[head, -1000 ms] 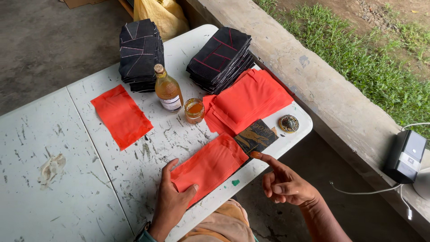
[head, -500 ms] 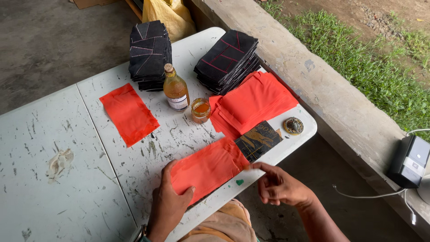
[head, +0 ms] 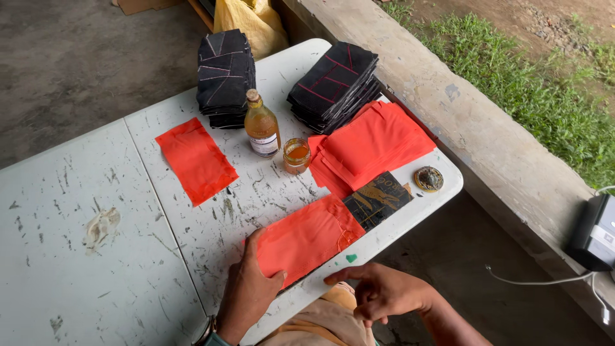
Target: The person pours a yellow liquid from a bottle into a small glass jar, then uses a sponge to apply the liquid onto red fabric pieces laid on a table. They repeatedly dip the sponge into the jar and rub the liquid onto each fabric piece, placing treated pieces aside.
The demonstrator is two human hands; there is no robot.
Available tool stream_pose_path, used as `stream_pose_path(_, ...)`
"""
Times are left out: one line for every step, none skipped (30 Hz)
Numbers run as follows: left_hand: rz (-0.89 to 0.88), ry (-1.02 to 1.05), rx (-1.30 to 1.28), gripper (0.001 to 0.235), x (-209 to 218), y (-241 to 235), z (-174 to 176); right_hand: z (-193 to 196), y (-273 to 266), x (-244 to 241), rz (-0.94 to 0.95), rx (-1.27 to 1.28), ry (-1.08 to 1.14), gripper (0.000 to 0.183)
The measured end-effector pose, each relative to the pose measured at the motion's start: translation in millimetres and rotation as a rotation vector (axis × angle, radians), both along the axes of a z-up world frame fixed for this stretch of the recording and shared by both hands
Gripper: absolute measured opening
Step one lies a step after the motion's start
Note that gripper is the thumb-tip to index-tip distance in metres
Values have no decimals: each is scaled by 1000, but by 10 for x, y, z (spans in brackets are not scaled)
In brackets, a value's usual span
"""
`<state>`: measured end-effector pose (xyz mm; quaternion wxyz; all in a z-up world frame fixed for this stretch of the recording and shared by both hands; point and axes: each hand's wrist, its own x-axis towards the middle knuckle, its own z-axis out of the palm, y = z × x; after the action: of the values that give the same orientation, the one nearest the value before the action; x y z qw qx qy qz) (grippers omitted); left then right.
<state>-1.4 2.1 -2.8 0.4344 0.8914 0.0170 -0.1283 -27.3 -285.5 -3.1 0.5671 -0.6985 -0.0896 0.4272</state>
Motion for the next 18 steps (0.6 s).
stream_pose_path(2, 29, 20, 91, -16, 7, -4, -5, 33, -7, -85, 104, -7, 93)
stream_pose_path(3, 45, 27, 92, -32, 7, -7, 1, 56, -31, -171, 207, -14, 91)
stream_pose_path(-1, 58, 35, 92, -35, 8, -2, 4, 104, -52, -156, 91, -14, 93)
stream_pose_path(-6, 72, 43, 93, -40, 10, 11, 23, 139, -61, -140, -25, -15, 96)
stream_pose_path(-15, 49, 39, 93, -40, 3, 29, 59, 172, -69, -123, -143, -21, 100)
stream_pose_path(-24, 26, 35, 92, -39, -2, 51, 99, 203, -66, -35, -157, -120, 92)
stream_pose_path(-31, 4, 30, 92, -36, -8, 71, 143, 227, -82, 54, -171, -220, 84)
stream_pose_path(-27, 9, 26, 92, -31, -7, 87, 175, 261, -99, 144, -184, -319, 77)
stream_pose_path(-23, 19, 21, 93, -42, -4, 95, 197, 263, -77, 16, -178, -258, 79)
stream_pose_path(-18, 29, 16, 93, -49, 1, 99, 202, 270, -71, -112, -172, -198, 81)
stream_pose_path(-6, 50, 11, 92, -48, 23, 105, 191, 295, -87, -243, -163, -136, 83)
stream_pose_path(7, 70, 6, 90, -41, 50, 110, 171, 312, -94, -118, -211, -214, 89)
stream_pose_path(23, 87, 1, 89, -30, 79, 115, 141, 351, -109, 10, -258, -296, 95)
stream_pose_path(20, 125, 18, 86, -21, 112, 117, 112, 392, -128, 138, -303, -378, 101)
stream_pose_path(17, 162, 34, 84, 2, 141, 115, 94, 419, -130, 117, -282, -414, 93)
stream_pose_path(14, 200, 50, 81, 23, 166, 104, 80, 459, -139, 95, -261, -449, 86)
stream_pose_path(9, 160, 52, 81, 28, 179, 80, 76, 494, -143, 76, -240, -483, 80)
stream_pose_path(3, 121, 54, 81, 31, 185, 47, 83, 528, -138, 70, -308, -436, 88)
